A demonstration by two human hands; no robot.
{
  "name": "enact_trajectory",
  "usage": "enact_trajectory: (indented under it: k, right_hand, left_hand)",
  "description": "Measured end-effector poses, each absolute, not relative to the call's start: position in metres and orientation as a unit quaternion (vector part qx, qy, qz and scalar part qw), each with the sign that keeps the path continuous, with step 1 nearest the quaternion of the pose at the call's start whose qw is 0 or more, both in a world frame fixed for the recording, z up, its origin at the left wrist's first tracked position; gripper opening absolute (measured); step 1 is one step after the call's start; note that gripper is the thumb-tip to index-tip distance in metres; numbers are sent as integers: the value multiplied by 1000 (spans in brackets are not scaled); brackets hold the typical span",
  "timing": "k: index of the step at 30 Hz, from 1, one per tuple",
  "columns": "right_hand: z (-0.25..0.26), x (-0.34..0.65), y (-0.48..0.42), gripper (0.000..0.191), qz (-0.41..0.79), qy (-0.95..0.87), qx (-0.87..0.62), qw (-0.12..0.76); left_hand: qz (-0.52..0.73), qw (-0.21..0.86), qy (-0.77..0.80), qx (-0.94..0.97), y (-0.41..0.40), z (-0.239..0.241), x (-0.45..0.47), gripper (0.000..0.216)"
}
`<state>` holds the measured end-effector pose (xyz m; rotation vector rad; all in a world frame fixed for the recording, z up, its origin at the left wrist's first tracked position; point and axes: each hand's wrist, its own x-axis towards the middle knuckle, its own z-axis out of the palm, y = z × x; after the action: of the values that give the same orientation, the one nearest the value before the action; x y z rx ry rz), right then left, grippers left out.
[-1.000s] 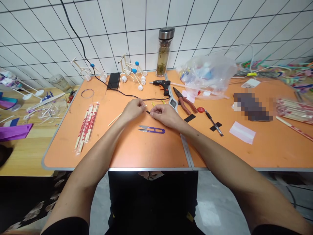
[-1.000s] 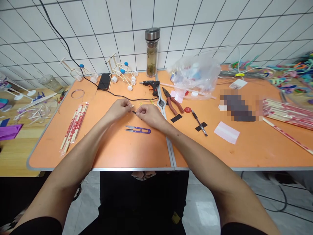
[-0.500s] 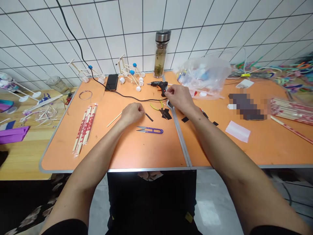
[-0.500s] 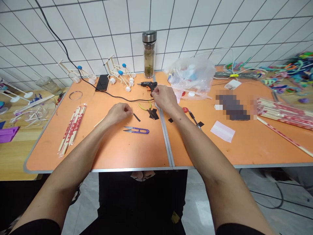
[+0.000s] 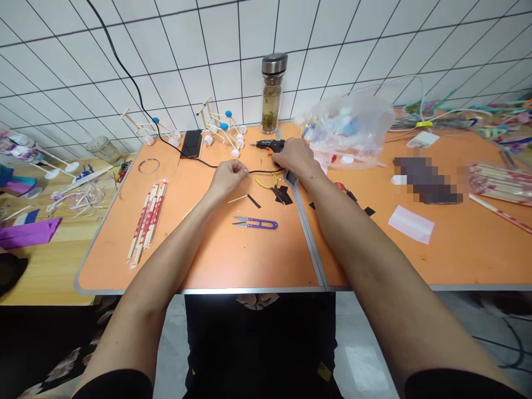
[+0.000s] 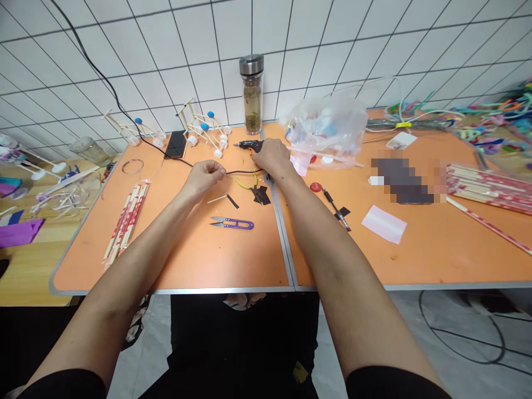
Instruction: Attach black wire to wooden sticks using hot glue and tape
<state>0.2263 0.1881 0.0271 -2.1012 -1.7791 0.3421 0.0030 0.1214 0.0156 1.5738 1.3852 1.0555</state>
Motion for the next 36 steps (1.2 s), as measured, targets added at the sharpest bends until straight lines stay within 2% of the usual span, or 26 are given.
enact_trajectory:
  k: [6,13,18,22,27,29,32,36]
  right_hand:
    - [26,222,200,59,149,-619,-747,192]
    - [27,222,190,53,149,-614,-746,210]
    - [33,219,173,36,108,-643,-718,241]
    - [38,208,150,27,89,-675,-682,268]
    - [37,192,114,13,82,-695,-645,307]
    - [34,188,102,9,88,-697,-628,335]
    - [29,182,90,10,92,-702,-608,359]
    - [26,176,81,16,116,-711,-576,386]
  left_hand:
    - [432,404,539,600,123,16,8,16]
    - [442,428,551,564,110,21,4,16]
    - [461,459,552,522,103,25,2,16]
    - [496,497,530,475,101,20,5,8]
    - [530,569,475,412,99,9,15,38]
    - [535,589,460,394,99,6,18,43]
    - [556,602,432,377,99,8,21,39]
    - [586,616,383,362,96,16,19,23]
